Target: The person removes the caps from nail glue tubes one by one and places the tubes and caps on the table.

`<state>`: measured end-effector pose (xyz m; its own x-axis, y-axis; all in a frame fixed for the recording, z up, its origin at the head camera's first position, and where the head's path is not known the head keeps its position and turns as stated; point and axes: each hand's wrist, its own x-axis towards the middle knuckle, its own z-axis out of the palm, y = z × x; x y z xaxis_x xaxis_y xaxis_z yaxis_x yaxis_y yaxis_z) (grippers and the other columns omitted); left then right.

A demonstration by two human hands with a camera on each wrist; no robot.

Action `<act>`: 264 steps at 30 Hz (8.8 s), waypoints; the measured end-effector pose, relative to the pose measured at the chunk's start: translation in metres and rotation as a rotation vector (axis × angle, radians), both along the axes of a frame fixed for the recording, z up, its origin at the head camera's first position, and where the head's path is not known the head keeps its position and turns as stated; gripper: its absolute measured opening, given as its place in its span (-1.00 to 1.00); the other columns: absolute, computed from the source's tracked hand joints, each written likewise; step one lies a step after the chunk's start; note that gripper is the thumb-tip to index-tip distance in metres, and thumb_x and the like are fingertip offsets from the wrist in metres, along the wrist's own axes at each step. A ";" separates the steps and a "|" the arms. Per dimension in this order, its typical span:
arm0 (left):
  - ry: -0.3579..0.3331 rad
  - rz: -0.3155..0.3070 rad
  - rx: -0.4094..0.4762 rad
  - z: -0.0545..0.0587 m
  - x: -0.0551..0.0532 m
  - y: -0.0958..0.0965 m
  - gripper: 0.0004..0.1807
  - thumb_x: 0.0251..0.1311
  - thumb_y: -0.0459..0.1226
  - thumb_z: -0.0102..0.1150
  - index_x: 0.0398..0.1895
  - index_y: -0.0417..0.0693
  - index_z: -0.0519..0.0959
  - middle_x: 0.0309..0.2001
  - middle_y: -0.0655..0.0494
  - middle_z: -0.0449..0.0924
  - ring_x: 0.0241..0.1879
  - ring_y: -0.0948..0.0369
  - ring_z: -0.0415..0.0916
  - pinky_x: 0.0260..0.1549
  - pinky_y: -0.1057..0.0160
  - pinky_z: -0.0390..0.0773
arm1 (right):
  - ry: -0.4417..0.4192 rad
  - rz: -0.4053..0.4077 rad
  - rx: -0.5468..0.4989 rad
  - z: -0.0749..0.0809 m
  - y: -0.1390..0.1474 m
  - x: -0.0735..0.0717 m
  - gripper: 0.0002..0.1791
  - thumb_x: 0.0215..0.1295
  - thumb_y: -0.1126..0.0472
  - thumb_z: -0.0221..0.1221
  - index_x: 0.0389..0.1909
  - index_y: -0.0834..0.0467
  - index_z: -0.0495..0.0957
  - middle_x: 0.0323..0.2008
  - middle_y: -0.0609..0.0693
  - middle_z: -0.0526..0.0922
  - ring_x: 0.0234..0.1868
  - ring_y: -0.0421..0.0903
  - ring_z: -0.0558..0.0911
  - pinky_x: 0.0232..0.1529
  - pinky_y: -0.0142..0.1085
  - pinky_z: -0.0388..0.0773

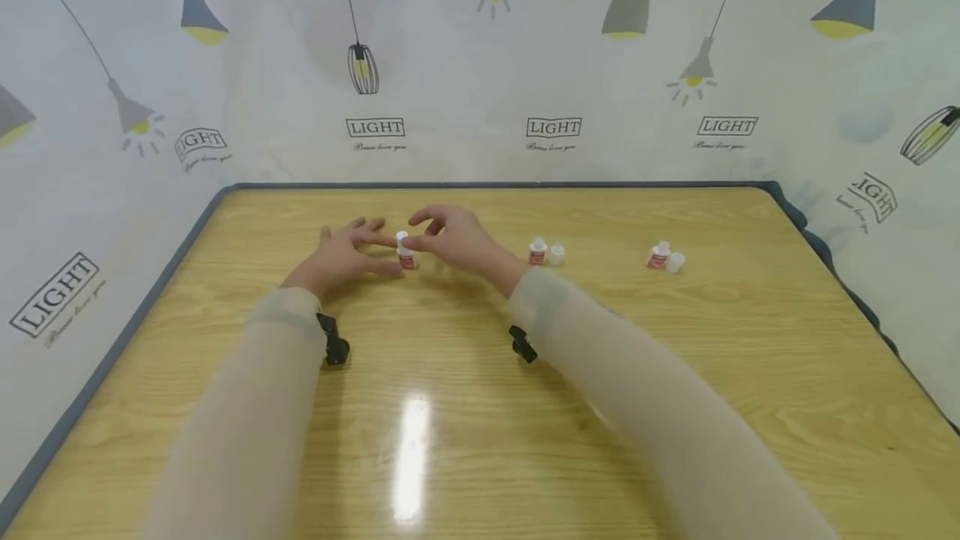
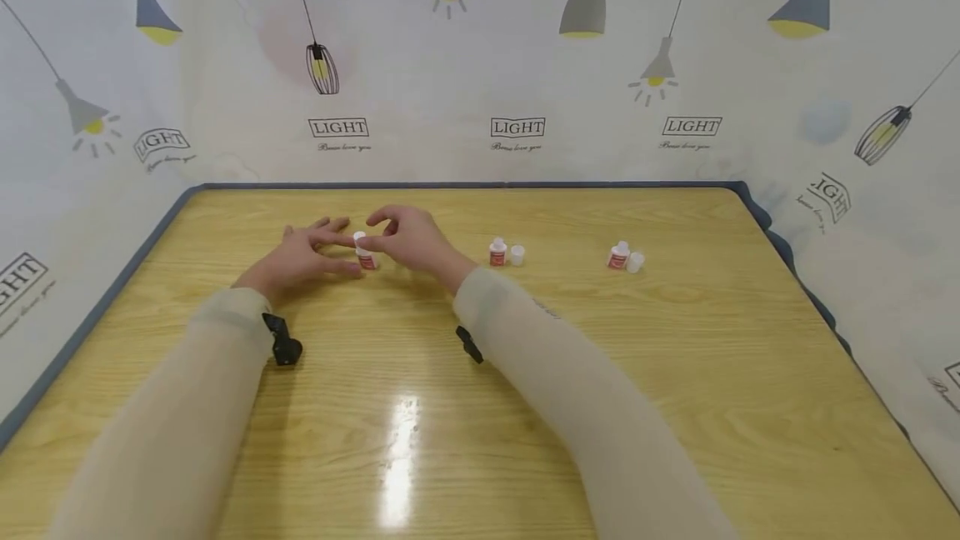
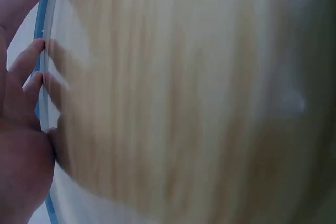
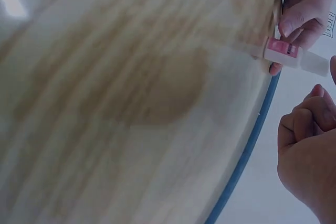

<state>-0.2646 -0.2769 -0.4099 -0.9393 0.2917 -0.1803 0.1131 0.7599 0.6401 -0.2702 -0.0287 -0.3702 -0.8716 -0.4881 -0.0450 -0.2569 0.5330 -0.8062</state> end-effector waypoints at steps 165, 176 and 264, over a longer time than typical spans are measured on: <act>0.092 -0.024 -0.224 -0.004 -0.001 0.014 -0.35 0.30 0.38 0.23 0.33 0.34 0.67 0.76 0.21 -0.04 0.77 -0.15 -0.36 0.59 -0.48 -0.54 | 0.063 0.091 0.012 -0.004 -0.012 -0.010 -0.70 0.57 0.04 0.26 0.16 0.09 0.62 -0.66 -0.14 0.33 -0.65 -0.22 0.28 -0.59 -0.42 0.23; 0.095 -0.021 -0.210 -0.002 0.002 0.016 -0.39 0.30 0.32 0.29 0.33 0.35 0.66 0.76 0.20 -0.02 0.76 -0.18 -0.35 0.60 -0.47 -0.53 | 0.096 0.113 -0.020 -0.011 -0.012 -0.009 -0.78 0.58 0.08 0.24 0.10 0.06 0.65 -0.65 -0.14 0.31 -0.65 -0.21 0.27 -0.57 -0.41 0.24; 0.088 -0.009 -0.191 -0.005 0.001 0.014 -0.41 0.28 0.31 0.32 0.27 0.30 0.72 0.75 0.17 0.02 0.77 -0.14 -0.34 0.61 -0.45 -0.52 | 0.037 0.066 -0.062 -0.017 -0.010 -0.011 -0.68 0.48 0.01 0.35 0.12 0.07 0.69 -0.63 -0.12 0.39 -0.64 -0.22 0.29 -0.58 -0.41 0.22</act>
<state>-0.2636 -0.2625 -0.4152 -0.9515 0.2686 -0.1502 0.1697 0.8650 0.4722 -0.2814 -0.0388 -0.3869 -0.8378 -0.5457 0.0187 -0.3204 0.4635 -0.8262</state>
